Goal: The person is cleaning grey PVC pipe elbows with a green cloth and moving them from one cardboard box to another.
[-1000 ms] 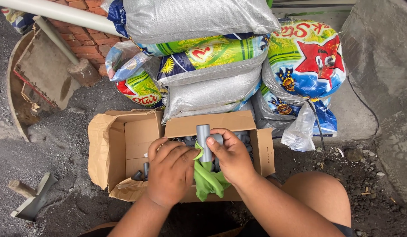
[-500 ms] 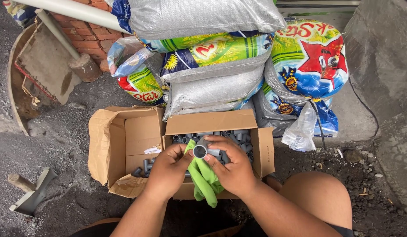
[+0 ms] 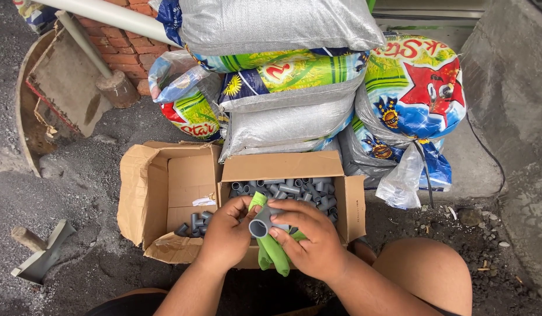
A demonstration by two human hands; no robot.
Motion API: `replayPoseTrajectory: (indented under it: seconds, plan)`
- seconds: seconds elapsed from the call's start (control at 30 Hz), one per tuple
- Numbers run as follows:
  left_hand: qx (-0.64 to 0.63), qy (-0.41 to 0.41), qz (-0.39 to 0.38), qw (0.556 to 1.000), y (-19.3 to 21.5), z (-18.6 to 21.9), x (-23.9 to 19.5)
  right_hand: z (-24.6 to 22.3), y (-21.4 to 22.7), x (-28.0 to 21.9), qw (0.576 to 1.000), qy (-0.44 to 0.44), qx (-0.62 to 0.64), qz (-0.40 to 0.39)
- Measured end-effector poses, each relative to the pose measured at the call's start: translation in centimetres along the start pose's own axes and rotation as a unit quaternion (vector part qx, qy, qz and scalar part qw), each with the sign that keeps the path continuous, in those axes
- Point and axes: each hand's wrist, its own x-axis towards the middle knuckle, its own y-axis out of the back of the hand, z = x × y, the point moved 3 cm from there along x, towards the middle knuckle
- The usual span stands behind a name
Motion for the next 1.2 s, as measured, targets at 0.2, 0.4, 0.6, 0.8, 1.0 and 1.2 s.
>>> replayPoseTrajectory:
  seconds: [0.2,0.4,0.6,0.8,1.0,1.2]
  plan:
    - [0.017,0.038,0.022,0.999,-0.2,-0.4,-0.3,2.4,-0.1,-0.7,0.996,-0.094,-0.004,0.01]
    - [0.02,-0.071,-0.006,0.997,-0.7,-2.1,-0.4,1.2,-0.6,-1.0,0.999,-0.038,-0.007,-0.014]
    - [0.039,-0.024,-0.018,0.999,-1.4,-4.6,-0.9,4.7,-2.0,-2.4,0.929,-0.343,0.13,-0.043]
    - [-0.109,0.062,-0.036,0.991,-2.0,-7.1,-1.6,5.3,-3.7,-3.3,0.896,-0.421,0.123,-0.069]
    - [-0.09,0.092,0.001,0.992,-1.0,-9.2,-2.2,4.7,-3.5,-3.1,0.82,-0.535,0.088,-0.183]
    - [-0.098,0.108,0.018,0.989,-0.3,-9.3,-2.9,4.6,-4.0,-2.4,0.807,-0.503,0.003,-0.311]
